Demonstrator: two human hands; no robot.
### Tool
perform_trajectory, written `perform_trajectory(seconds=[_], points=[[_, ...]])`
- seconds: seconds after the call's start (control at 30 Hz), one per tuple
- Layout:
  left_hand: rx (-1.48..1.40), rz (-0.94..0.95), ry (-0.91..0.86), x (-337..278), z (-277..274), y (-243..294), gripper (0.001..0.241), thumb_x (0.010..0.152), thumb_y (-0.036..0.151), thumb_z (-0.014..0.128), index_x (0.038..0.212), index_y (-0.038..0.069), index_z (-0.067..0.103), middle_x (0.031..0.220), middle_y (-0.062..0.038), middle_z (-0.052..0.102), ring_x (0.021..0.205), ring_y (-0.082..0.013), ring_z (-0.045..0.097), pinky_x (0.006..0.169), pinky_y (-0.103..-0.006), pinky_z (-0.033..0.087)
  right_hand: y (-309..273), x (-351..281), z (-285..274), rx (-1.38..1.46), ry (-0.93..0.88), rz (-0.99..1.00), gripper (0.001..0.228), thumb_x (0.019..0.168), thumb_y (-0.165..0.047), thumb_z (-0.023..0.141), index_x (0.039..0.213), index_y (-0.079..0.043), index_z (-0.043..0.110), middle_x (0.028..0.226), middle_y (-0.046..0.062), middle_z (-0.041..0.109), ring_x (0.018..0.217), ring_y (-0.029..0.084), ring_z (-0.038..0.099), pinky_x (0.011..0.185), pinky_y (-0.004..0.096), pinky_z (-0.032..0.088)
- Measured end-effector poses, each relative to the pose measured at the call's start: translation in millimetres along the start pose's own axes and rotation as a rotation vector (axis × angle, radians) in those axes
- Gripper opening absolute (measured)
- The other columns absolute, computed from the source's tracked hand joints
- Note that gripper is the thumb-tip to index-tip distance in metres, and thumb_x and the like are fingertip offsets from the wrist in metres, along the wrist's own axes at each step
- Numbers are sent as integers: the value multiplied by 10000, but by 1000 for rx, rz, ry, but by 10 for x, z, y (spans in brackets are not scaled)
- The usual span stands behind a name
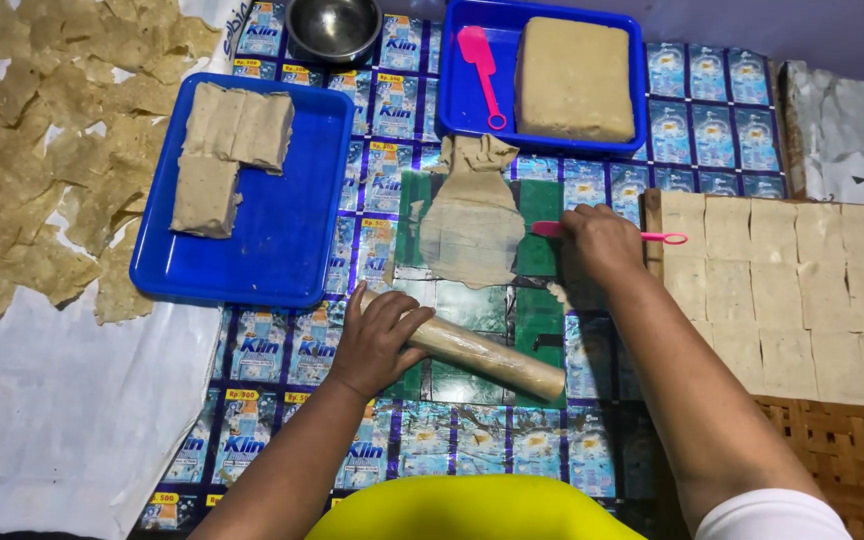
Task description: Rolling out dough and cutting it into rectangular pieces for food preparation.
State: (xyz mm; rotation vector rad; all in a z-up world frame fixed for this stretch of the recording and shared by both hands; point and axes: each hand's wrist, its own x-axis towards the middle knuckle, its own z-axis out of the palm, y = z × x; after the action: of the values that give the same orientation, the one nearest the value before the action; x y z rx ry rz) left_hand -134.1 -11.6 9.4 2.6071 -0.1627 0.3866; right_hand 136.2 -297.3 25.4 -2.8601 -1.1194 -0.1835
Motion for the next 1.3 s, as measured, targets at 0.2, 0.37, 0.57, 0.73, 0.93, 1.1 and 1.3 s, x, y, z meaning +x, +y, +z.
perform_trajectory(seconds=[0.2, 0.37, 0.57, 0.73, 0.93, 1.1, 1.3], points=[[10, 10, 13, 0, 11, -11, 712, 629, 309, 914, 1280, 227, 640, 1205, -21, 630, 1263, -228, 556, 1211, -617, 207, 3, 118, -6, -14, -19, -45, 84, 904, -240, 699, 930, -165, 727, 923, 21, 694, 939, 263, 671, 740, 423, 554], [-8, -11, 6, 11, -1, 6, 680, 645, 325, 908, 1266, 231, 648, 1196, -13, 636, 1254, -218, 561, 1213, -618, 200, -201, 190, -182, -14, -60, -70, 75, 859, -213, 728, 917, -165, 721, 905, 11, 693, 938, 263, 671, 717, 430, 550], [-13, -10, 12, 2, -3, 6, 650, 671, 332, 899, 1262, 232, 650, 1191, -9, 638, 1254, -211, 566, 1219, -610, 194, -280, 259, -130, 14, -51, -91, 72, 856, -198, 745, 916, -171, 716, 891, 12, 688, 927, 266, 671, 712, 440, 547], [-17, -9, 6, 1, -11, -2, 655, 664, 332, 901, 1261, 234, 652, 1189, -9, 640, 1254, -213, 569, 1220, -604, 192, -374, 338, -89, 14, -43, -119, 75, 847, -198, 735, 914, -171, 718, 879, 17, 685, 914, 273, 671, 702, 443, 548], [-5, -3, 16, -1, -22, -5, 670, 654, 323, 903, 1270, 232, 657, 1197, -9, 643, 1261, -215, 565, 1227, -594, 187, -595, 451, -73, 31, -71, -121, 59, 866, -219, 718, 898, -170, 719, 893, 14, 692, 920, 286, 667, 701, 446, 548], [-8, 5, 23, -18, -2, -24, 666, 671, 345, 900, 1280, 235, 655, 1221, -9, 642, 1273, -218, 557, 1228, -584, 190, -784, 547, -79, 82, -84, -141, 110, 868, -266, 724, 890, -158, 724, 908, 16, 700, 924, 286, 668, 714, 456, 547], [-8, 5, -2, -31, 40, -50, 680, 671, 359, 896, 1293, 228, 653, 1240, -14, 633, 1289, -227, 540, 1218, -604, 199, -1034, 677, -77, 123, -60, -189, 248, 875, -390, 755, 896, -144, 731, 886, 34, 691, 912, 288, 665, 726, 443, 549]])
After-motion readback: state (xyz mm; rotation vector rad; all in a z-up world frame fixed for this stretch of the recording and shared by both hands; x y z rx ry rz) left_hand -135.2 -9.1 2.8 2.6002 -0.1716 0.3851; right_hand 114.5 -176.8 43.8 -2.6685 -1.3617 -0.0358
